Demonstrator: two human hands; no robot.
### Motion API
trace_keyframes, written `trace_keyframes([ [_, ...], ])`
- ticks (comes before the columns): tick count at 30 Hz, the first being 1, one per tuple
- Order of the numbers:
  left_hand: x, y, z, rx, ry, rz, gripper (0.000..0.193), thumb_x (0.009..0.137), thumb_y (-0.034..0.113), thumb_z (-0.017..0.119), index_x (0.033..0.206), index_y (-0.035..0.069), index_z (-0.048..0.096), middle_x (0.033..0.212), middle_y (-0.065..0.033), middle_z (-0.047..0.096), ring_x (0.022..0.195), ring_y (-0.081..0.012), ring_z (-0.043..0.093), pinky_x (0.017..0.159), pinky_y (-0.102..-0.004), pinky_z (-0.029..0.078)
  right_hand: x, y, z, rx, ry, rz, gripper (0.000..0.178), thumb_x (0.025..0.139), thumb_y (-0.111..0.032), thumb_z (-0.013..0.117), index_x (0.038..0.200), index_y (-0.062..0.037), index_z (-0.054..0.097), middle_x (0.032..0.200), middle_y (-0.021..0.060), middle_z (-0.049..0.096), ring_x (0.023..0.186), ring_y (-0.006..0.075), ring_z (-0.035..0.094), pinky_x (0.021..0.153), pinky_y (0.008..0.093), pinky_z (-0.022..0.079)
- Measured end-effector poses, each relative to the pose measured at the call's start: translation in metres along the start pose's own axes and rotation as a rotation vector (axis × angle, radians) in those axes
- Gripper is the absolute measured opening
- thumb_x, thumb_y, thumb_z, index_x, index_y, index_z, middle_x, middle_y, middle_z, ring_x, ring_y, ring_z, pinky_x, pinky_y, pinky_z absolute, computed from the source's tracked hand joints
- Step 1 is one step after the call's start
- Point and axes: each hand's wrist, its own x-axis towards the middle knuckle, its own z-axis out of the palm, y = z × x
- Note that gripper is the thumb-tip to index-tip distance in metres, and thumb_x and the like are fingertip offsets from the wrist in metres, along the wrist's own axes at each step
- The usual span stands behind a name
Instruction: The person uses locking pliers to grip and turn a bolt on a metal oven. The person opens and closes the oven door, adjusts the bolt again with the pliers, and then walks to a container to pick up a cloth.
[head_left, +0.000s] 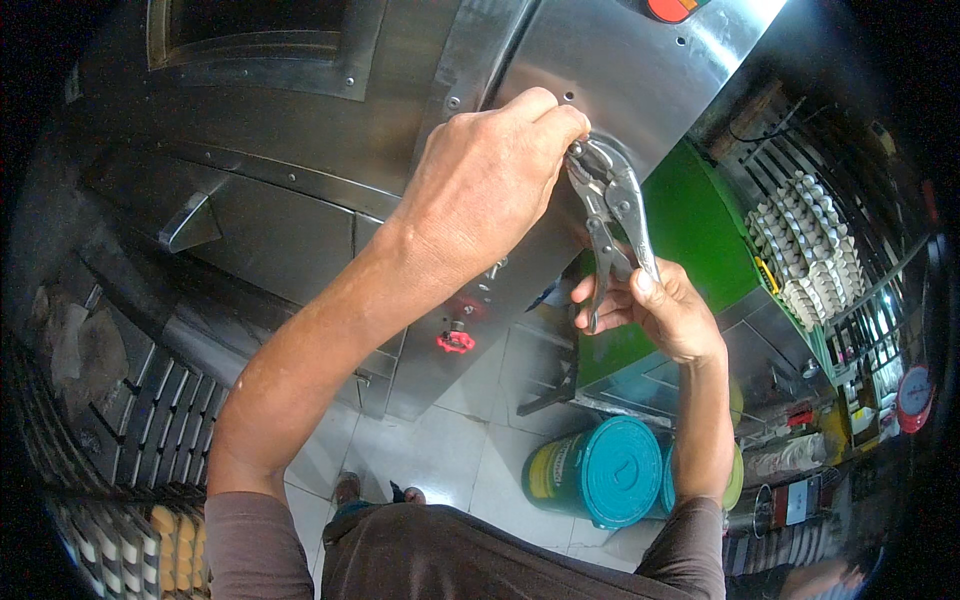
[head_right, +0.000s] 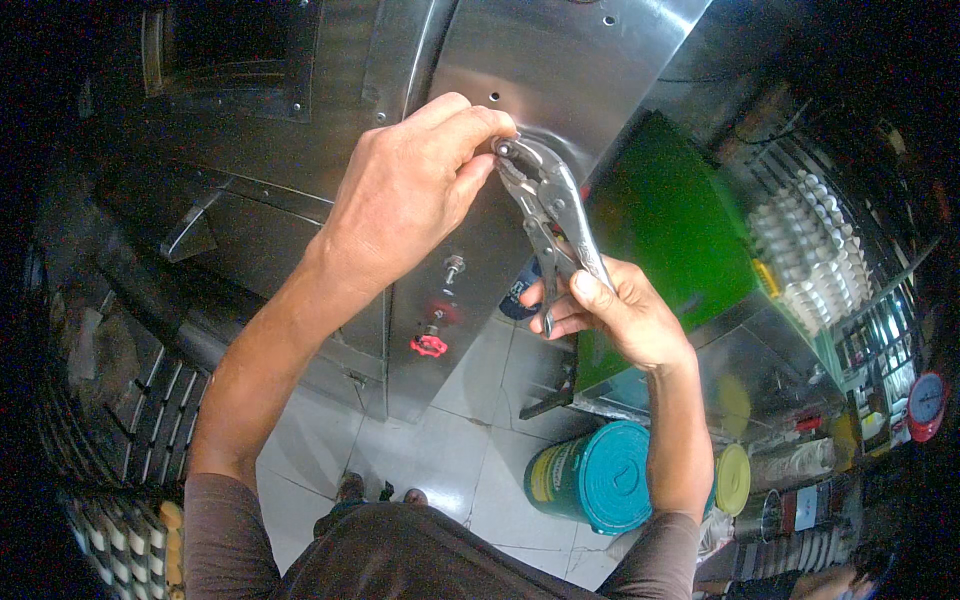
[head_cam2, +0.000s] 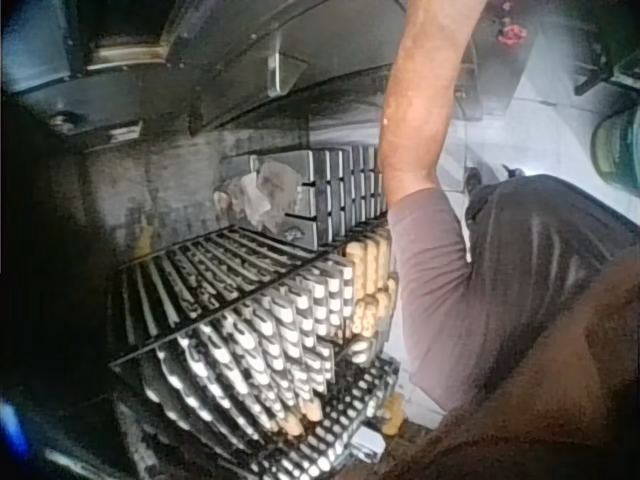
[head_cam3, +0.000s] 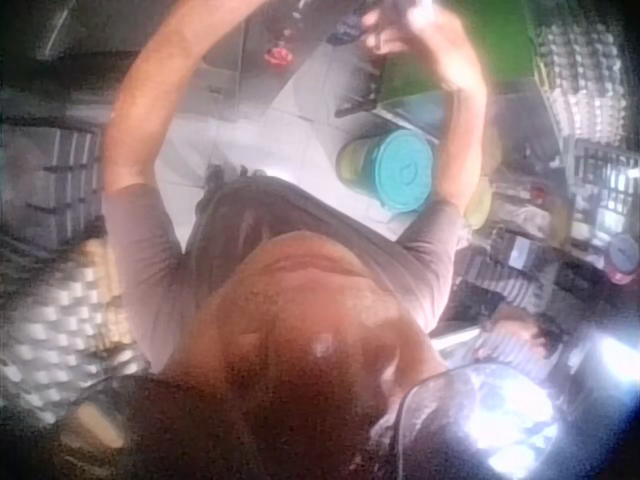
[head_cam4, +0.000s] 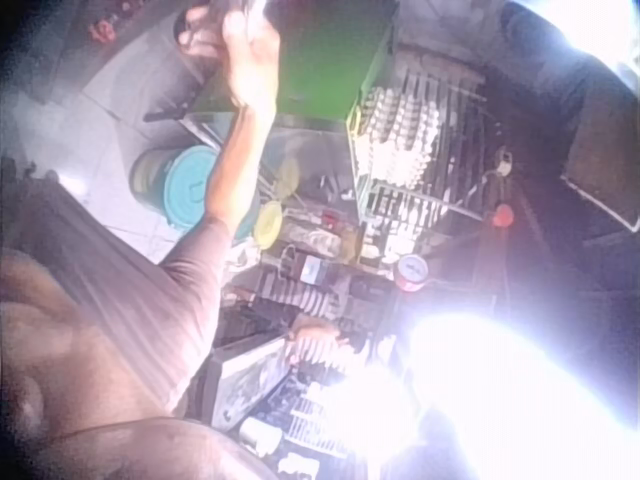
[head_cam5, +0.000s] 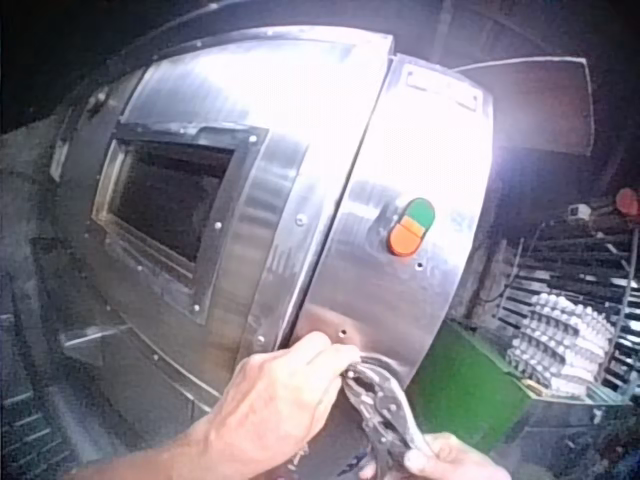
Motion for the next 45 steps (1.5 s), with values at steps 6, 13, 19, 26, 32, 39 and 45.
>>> trace_keyframes([
  [6,0.003,0.001,0.000,-0.003,0.015,0.007,0.026,0.082,0.002,0.074,0.106,0.007,0.066,0.093,-0.0109,0.061,0.076,-0.0320,0.068,0.066,-0.0392,0.056,-0.005,-0.002,0.000,0.018,0.031,-0.002,0.075,0.099,-0.049,0.060,0.152,-0.0002,0.038,0.112,0.0183,0.068,0.093,0.0268,0.071,0.083,0.0371,0.060],
  [13,0.004,0.001,-0.001,0.007,0.013,0.025,0.026,0.081,0.003,0.074,0.105,0.008,0.066,0.093,-0.0100,0.061,0.077,-0.0318,0.067,0.067,-0.0397,0.056,-0.007,-0.009,-0.007,-0.072,0.026,0.043,0.069,0.099,-0.049,0.061,0.147,-0.0014,0.045,0.111,0.0148,0.070,0.093,0.0231,0.071,0.083,0.0359,0.059],
  [19,0.000,-0.001,0.001,-0.014,0.064,0.064,0.026,0.082,0.002,0.073,0.107,0.009,0.066,0.095,-0.0093,0.062,0.079,-0.0323,0.067,0.068,-0.0396,0.056,-0.009,-0.034,-0.011,-0.220,0.053,0.082,0.065,0.097,-0.050,0.062,0.138,-0.0013,0.052,0.105,0.0135,0.071,0.090,0.0214,0.070,0.080,0.0344,0.059],
  [26,0.003,0.019,-0.002,0.134,-0.012,-0.046,0.022,0.085,0.000,0.069,0.105,0.007,0.066,0.098,-0.0103,0.064,0.080,-0.0332,0.068,0.069,-0.0403,0.056,-0.008,-0.042,-0.012,-0.267,0.035,0.078,0.056,0.100,-0.047,0.060,0.134,-0.0028,0.057,0.105,0.0105,0.072,0.087,0.0159,0.068,0.078,0.0315,0.058],
  [32,0.004,0.014,-0.001,0.097,-0.024,-0.055,0.023,0.084,-0.001,0.070,0.105,0.006,0.065,0.097,-0.0115,0.064,0.081,-0.0324,0.069,0.070,-0.0400,0.057,-0.007,-0.053,-0.009,-0.282,0.065,0.121,0.085,0.092,-0.054,0.066,0.148,0.0060,0.041,0.104,0.0209,0.071,0.086,0.0266,0.072,0.080,0.0370,0.059],
  [39,0.005,0.010,0.000,0.066,-0.026,-0.053,0.026,0.082,-0.003,0.071,0.106,0.005,0.064,0.096,-0.0134,0.066,0.084,-0.0322,0.070,0.072,-0.0399,0.057,-0.005,-0.050,-0.011,-0.297,0.046,0.123,0.067,0.098,-0.051,0.059,0.146,-0.0046,0.048,0.101,0.0106,0.071,0.084,0.0175,0.068,0.077,0.0316,0.057],
  [45,0.005,0.011,0.001,0.041,-0.013,-0.057,0.026,0.082,-0.003,0.071,0.106,0.004,0.064,0.096,-0.0137,0.066,0.084,-0.0320,0.070,0.073,-0.0396,0.057,-0.004,-0.039,-0.009,-0.279,0.083,0.116,0.090,0.091,-0.059,0.065,0.150,0.0034,0.039,0.099,0.0152,0.070,0.084,0.0268,0.073,0.076,0.0358,0.059],
])
